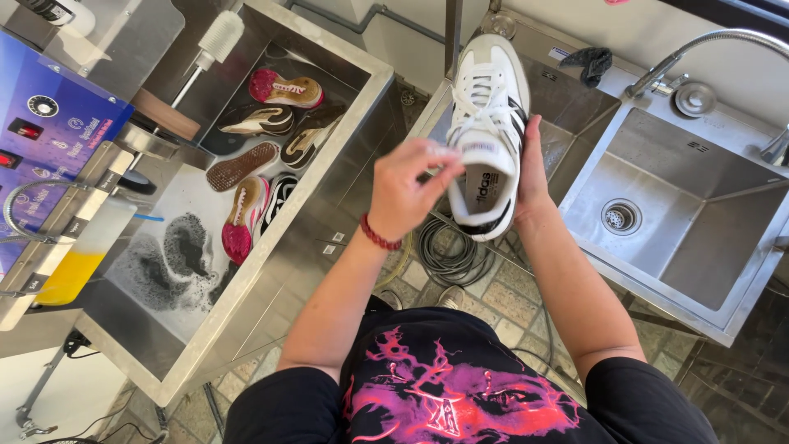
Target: Manually washing, rinsing, and drying a pair of sneakers using a specialized shoe washing machine and a pressure nozzle.
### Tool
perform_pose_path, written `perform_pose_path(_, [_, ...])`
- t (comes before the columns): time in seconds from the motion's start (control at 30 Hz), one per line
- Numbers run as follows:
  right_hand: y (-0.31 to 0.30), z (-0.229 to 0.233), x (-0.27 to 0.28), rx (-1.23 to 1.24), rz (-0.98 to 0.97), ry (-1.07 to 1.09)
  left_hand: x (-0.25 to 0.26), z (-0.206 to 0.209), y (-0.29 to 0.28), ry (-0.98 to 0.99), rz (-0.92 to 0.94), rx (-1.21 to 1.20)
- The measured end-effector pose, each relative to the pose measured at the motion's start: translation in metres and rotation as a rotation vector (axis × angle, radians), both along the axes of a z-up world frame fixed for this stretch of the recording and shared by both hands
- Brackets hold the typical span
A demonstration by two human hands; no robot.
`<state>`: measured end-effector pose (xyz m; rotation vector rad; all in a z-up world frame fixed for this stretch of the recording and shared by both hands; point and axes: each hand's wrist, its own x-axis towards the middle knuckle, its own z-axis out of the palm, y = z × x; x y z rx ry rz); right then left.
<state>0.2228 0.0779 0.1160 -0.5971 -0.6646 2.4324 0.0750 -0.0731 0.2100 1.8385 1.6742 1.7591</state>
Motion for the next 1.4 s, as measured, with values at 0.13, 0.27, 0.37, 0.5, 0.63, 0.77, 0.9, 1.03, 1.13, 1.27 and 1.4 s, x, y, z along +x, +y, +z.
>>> perform_pose_path(0.13, [0.001,-0.014,-0.002,-0.028,-0.034,0.106,0.008,-0.007,-0.019,0.201,0.033,0.046])
perform_pose_path(0.27, [-0.006,-0.019,-0.003,-0.042,-0.049,0.165,0.010,-0.012,-0.030,0.253,0.004,0.006])
perform_pose_path(0.37, [-0.004,-0.032,-0.004,-0.027,-0.073,0.168,0.009,-0.017,-0.032,0.279,0.014,0.024])
perform_pose_path(0.5, [0.000,-0.048,-0.005,0.007,-0.103,0.165,0.007,-0.031,-0.031,0.242,0.048,0.024])
perform_pose_path(0.63, [0.001,-0.049,-0.001,-0.044,-0.147,0.146,0.000,-0.056,-0.023,0.008,-0.086,0.035])
perform_pose_path(0.77, [-0.003,-0.063,0.008,-0.117,-0.184,0.140,0.010,-0.135,0.022,-0.979,-0.363,-0.196])
perform_pose_path(0.9, [-0.003,-0.114,0.034,0.228,-0.476,-0.177,0.031,-0.247,0.054,-1.782,-1.060,-0.359])
perform_pose_path(1.03, [-0.041,-0.087,0.102,0.686,-0.512,-0.816,0.047,-0.252,0.049,-1.786,-1.301,-0.747])
perform_pose_path(1.13, [-0.097,-0.073,0.170,0.561,-0.530,-0.548,0.062,-0.261,0.059,-1.782,-1.372,-1.014])
perform_pose_path(1.27, [-0.216,-0.092,0.240,0.261,-0.653,-0.920,0.079,-0.258,0.063,-1.786,-1.333,-1.180])
perform_pose_path(1.4, [-0.361,-0.141,0.327,-0.237,-1.087,-1.179,0.123,-0.225,0.050,-1.717,-1.345,-1.203])
